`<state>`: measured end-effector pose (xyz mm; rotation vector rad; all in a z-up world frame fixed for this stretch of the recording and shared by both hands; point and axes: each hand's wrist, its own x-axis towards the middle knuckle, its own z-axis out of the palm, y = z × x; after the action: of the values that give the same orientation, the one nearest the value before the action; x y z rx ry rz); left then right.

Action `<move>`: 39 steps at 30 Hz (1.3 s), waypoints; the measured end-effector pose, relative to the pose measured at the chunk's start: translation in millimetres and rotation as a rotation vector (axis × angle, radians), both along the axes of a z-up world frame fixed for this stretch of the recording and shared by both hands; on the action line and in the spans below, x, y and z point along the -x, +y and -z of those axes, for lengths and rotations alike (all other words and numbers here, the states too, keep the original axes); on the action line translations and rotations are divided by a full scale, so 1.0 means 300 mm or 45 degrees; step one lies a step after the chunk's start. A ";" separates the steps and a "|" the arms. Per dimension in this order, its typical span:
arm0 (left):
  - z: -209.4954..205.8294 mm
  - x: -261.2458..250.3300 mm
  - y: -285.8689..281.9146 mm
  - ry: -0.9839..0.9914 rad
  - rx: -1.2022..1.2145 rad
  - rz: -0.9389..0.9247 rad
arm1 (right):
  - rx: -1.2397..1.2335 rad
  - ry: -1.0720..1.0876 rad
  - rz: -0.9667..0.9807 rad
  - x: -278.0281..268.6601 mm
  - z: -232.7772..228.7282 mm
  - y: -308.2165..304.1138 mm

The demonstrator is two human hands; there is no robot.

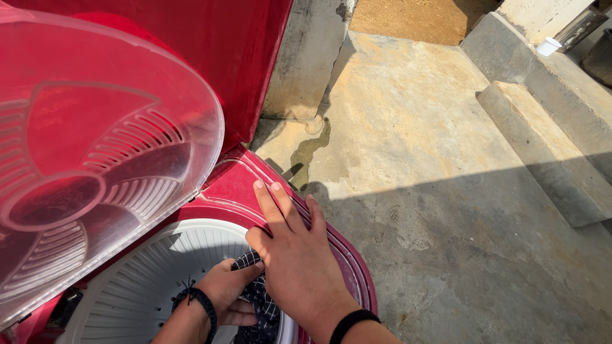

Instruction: The person places a checkered cloth into the spin-dryer compartment of a red washing machine, presses it down by hand, and covers it with a plastic guard.

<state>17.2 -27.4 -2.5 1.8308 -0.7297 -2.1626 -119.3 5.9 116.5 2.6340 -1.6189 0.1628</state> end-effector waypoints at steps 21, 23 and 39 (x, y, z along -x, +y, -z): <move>0.030 -0.042 -0.004 0.550 0.231 -1.102 | 0.032 -0.065 -0.024 0.007 0.011 0.003; 0.097 -0.036 -0.003 0.620 0.332 -1.074 | 0.050 -0.073 -0.032 0.007 0.014 0.003; 0.202 0.021 0.008 0.364 0.405 -0.291 | 0.052 -0.196 -0.037 0.013 0.014 0.004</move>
<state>10.9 -24.9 -63.2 1.3422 -0.7117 -1.9712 -123.2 7.1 112.2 2.6743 -1.6015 0.4053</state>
